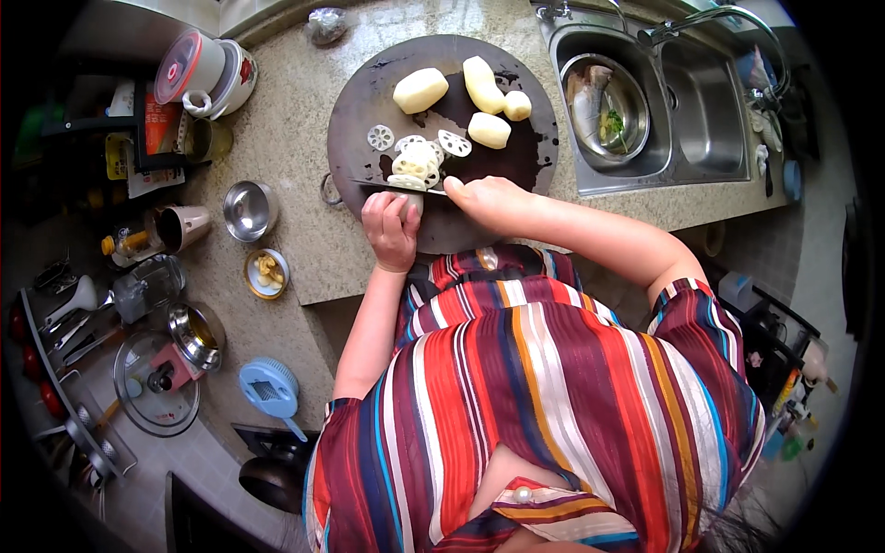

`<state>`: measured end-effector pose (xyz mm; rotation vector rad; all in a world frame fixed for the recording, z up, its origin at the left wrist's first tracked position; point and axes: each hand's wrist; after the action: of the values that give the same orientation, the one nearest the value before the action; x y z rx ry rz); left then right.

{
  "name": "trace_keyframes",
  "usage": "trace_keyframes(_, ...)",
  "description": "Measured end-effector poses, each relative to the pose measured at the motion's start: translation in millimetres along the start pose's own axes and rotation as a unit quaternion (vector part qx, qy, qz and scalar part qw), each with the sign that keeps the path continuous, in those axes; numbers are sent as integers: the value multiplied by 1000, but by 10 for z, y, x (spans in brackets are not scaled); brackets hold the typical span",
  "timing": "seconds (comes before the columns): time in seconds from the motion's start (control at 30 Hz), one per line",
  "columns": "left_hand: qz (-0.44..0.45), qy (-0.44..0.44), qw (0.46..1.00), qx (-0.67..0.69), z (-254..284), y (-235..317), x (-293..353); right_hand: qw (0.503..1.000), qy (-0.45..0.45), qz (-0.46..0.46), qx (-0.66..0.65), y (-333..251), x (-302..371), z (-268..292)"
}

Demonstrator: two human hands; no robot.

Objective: The person slices a lotus root into thin rounds on a wooden cutting board using a large kitchen knife, handling the root and the slices by hand.

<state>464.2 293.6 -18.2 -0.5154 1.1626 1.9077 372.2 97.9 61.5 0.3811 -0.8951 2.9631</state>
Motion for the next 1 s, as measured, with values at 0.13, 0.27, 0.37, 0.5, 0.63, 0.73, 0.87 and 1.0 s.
trace_keyframes(0.13,4,2,1000,-3,12,77,-30,1000,-13,-3,4,48,12,-39)
trace_keyframes(0.27,14,-2,1000,-2,8,65,20,1000,-1,-7,3,-10,41,96)
trace_keyframes(0.37,19,-2,1000,-6,12,36,65,1000,-8,-15,11,-119,141,256)
trace_keyframes(0.5,33,5,999,7,-6,17,93,1000,-16,2,-3,-246,258,517)
trace_keyframes(0.63,42,4,999,18,-12,11,101,999,-51,-8,9,-307,280,631)
trace_keyframes(0.73,43,5,999,20,-15,12,95,998,-66,-17,-13,-330,280,668)
trace_keyframes(0.87,35,0,999,16,0,3,83,997,-64,-16,-42,-277,247,657)
trace_keyframes(1.0,33,0,999,15,-1,0,89,997,-64,-8,-38,-262,220,640)
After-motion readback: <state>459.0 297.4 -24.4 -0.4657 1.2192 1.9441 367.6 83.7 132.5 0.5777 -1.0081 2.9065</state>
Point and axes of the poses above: each hand's wrist, its own x-axis away from the middle knuckle, its own z-axis out of the back of the hand, y = z × x, and after that the axes turned 8 degrees about y, right-handed
